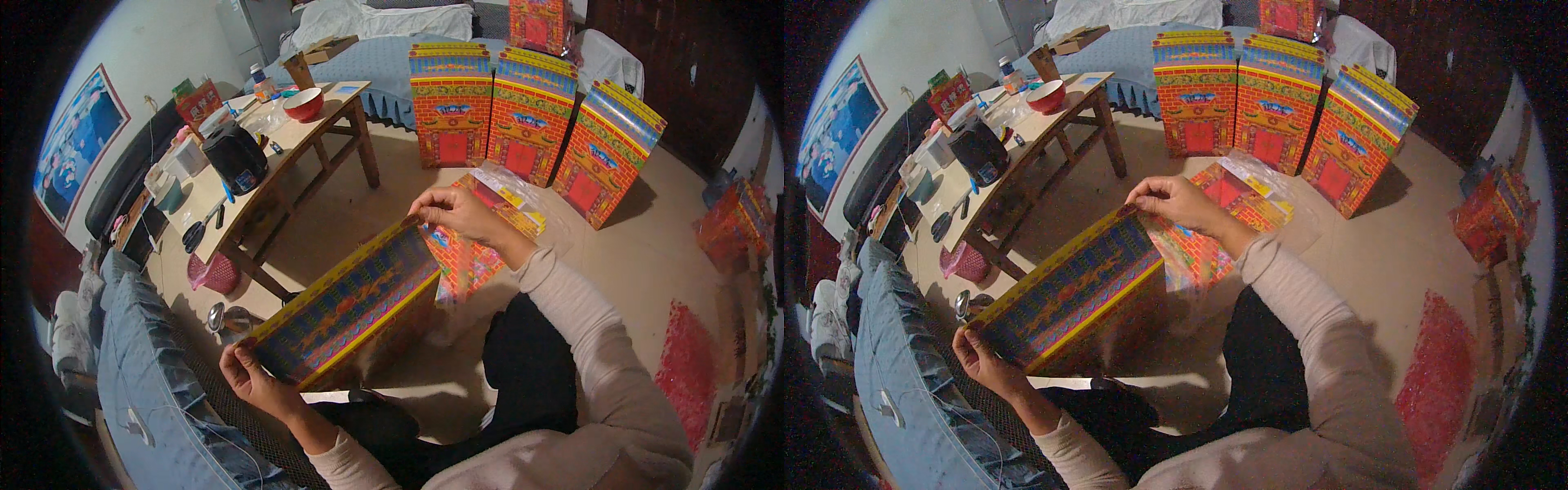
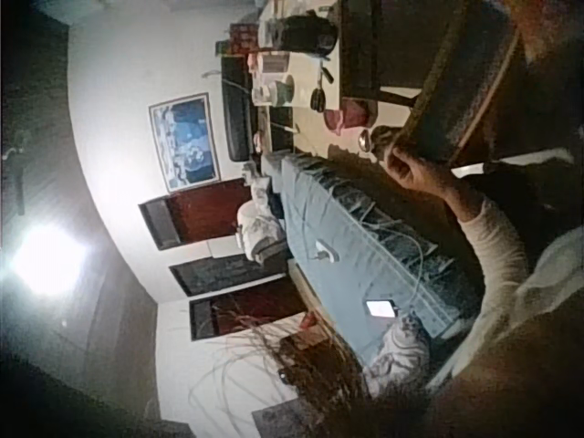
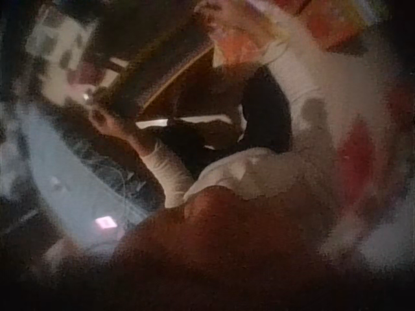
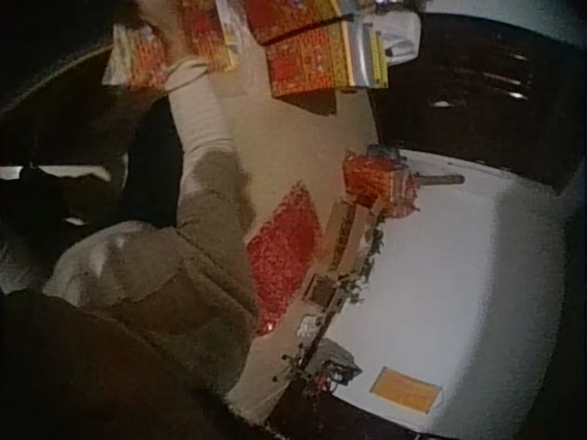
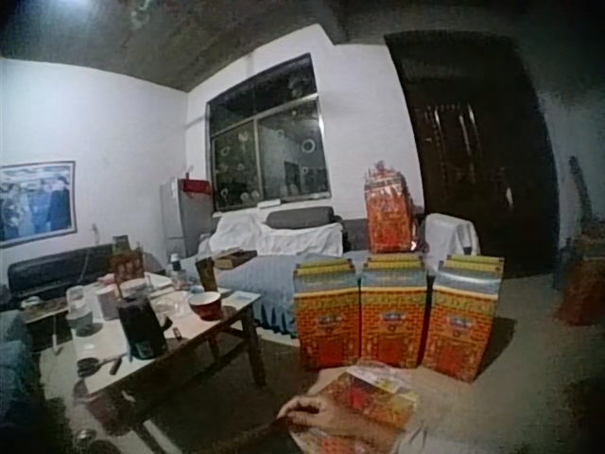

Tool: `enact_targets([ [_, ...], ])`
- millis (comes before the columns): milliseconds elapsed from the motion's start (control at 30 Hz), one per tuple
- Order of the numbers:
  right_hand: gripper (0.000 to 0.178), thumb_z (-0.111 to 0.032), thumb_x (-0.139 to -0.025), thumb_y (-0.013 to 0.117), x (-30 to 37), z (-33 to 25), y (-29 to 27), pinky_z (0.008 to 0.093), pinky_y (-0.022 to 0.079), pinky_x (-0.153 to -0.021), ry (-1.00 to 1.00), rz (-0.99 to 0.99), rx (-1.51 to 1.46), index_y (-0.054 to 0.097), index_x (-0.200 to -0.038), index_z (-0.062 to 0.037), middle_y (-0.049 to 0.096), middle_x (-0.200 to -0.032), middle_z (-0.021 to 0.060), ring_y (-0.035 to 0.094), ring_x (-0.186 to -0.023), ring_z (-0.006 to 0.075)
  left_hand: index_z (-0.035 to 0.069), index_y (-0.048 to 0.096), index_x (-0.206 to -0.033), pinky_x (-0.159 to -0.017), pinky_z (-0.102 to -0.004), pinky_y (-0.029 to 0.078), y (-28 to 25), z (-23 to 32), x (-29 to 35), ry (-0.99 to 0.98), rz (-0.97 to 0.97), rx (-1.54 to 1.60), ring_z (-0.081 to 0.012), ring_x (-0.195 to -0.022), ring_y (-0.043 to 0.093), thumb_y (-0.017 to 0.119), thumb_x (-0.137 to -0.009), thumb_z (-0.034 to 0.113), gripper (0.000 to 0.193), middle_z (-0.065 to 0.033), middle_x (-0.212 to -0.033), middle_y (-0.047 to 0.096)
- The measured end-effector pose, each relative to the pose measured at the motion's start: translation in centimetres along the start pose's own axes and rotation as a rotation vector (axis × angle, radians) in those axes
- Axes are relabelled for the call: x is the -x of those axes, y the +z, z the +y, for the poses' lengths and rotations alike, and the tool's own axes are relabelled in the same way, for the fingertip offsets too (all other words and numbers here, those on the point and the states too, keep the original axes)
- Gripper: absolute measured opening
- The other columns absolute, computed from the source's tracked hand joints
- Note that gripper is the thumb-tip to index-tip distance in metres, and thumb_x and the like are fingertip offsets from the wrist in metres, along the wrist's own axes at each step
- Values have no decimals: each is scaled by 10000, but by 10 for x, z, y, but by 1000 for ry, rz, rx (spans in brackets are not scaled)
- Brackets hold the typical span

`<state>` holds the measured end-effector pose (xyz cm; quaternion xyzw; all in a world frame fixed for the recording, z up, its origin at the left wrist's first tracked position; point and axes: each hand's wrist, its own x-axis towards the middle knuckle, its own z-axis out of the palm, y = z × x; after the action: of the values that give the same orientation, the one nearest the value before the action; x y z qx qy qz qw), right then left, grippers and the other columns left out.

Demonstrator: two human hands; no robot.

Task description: The person sits on the floor and assembles colorful printed paper boxes by folding edges and securing them with tape. They handle multiple flat sheets, fold them into box shapes, and stack the finished boxes nearby.

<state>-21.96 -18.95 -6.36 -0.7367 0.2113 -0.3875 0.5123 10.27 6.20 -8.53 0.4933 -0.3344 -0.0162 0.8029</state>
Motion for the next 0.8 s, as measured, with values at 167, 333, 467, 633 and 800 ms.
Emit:
enact_targets([
  [167,202,-172,-999,662,7,4,8,254,547,-791,37,46,-215,725,-1113,-18,727,-1029,24,657,-899,85,30,609,-1092,-885,-273,463,0,-2,0,-6,5,-20,-115,-935,589,579,-1056,184,162,-36,-1002,646],
  [333,159,-114,-984,670,13,7,9,252,554,-763,85,96,-200,720,-1097,-15,725,-992,26,664,-861,85,41,608,-1091,-890,-265,450,6,1,3,-14,-13,-49,-109,-937,565,584,-1057,206,170,-21,-1010,620],
  [467,117,-52,-957,675,8,14,12,254,550,-745,-10,138,-111,717,-1054,-2,712,-958,39,663,-855,92,50,609,-1099,-868,-268,459,8,5,2,-14,60,-70,-116,-907,557,592,-1053,218,175,-8,-960,595],
  [633,95,-68,-906,733,7,21,23,297,514,-766,-122,259,-50,681,-964,-14,693,-900,47,646,-875,105,51,602,-1171,-871,-312,513,1,-5,5,-46,51,-84,-149,-952,612,613,-1041,261,247,-57,-1048,659],
  [800,108,-129,-955,702,14,3,39,272,512,-681,-258,350,115,687,-943,-22,657,-889,52,657,-785,125,47,596,-1204,-874,-349,538,-11,-6,3,-60,42,-122,-194,-991,625,634,-1024,332,339,-90,-1118,662],
])
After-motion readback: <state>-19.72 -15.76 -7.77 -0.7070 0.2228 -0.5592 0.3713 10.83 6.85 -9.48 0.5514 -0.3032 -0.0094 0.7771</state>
